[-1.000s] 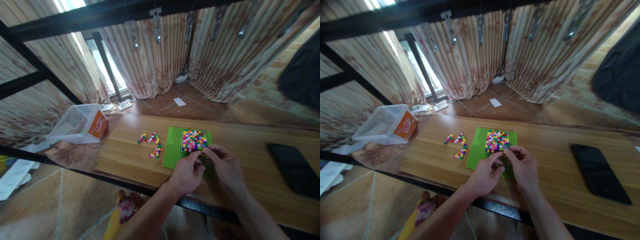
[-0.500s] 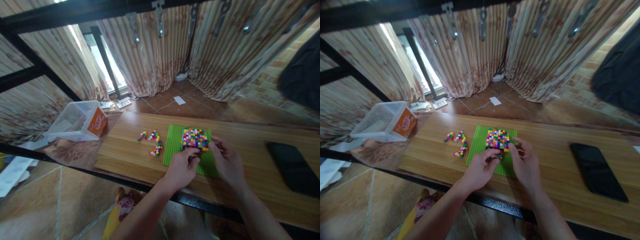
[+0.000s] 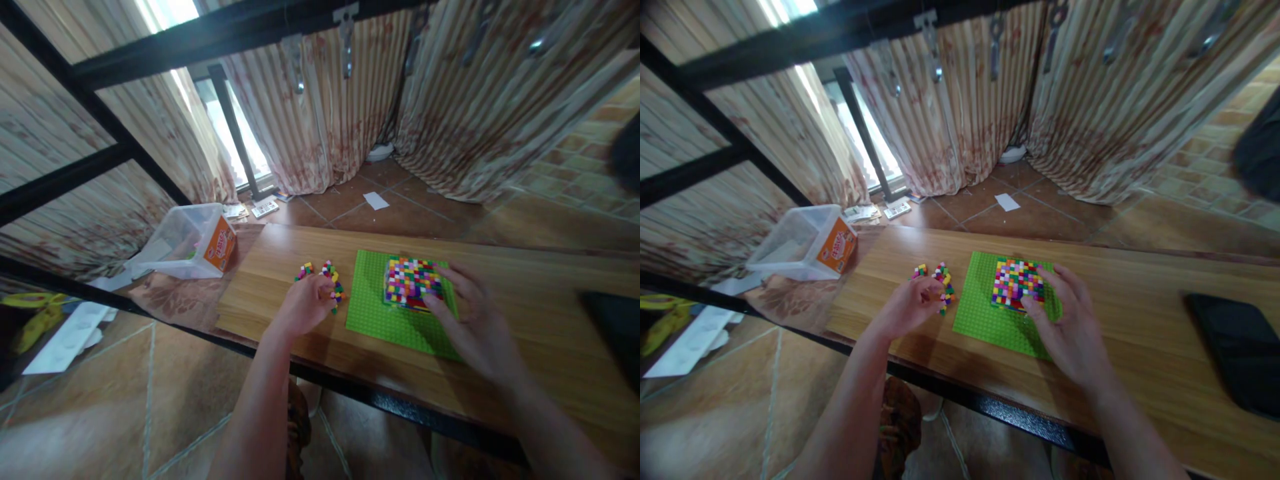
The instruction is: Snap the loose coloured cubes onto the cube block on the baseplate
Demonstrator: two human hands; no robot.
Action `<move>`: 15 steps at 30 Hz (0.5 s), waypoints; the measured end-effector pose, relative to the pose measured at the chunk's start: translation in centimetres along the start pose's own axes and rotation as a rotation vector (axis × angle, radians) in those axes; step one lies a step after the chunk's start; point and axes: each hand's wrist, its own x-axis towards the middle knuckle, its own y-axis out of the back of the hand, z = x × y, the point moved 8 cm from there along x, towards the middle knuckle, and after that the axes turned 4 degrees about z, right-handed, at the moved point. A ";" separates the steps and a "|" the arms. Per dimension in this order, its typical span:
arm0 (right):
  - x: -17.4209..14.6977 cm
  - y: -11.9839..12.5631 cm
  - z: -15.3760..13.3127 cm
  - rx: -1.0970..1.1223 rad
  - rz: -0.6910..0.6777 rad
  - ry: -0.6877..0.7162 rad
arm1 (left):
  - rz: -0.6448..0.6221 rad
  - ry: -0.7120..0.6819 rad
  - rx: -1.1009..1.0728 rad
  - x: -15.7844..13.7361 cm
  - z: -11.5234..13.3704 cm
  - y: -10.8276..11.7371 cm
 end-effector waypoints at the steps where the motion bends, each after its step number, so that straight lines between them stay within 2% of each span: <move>1: 0.0 -0.2 -0.1 -0.017 -0.003 0.017 | -0.003 0.003 0.033 0.0 -0.1 0.0; 3: 0.0 -0.6 -0.1 -0.052 -0.022 0.047 | 0.023 0.035 0.104 0.3 -0.4 0.5; 7: 0.0 -1.5 0.0 -0.061 -0.058 0.111 | 0.238 0.117 0.281 1.5 -1.4 3.2; 9: 0.0 -1.8 0.0 -0.060 -0.075 0.130 | 0.281 0.095 0.323 2.3 -1.5 3.6; 11: 0.1 -2.1 -0.1 -0.068 -0.097 0.145 | 0.286 0.040 0.317 3.1 -1.3 3.0; 15: 0.1 -2.5 -0.3 -0.092 -0.116 0.185 | 0.233 -0.041 0.291 4.1 -1.0 0.4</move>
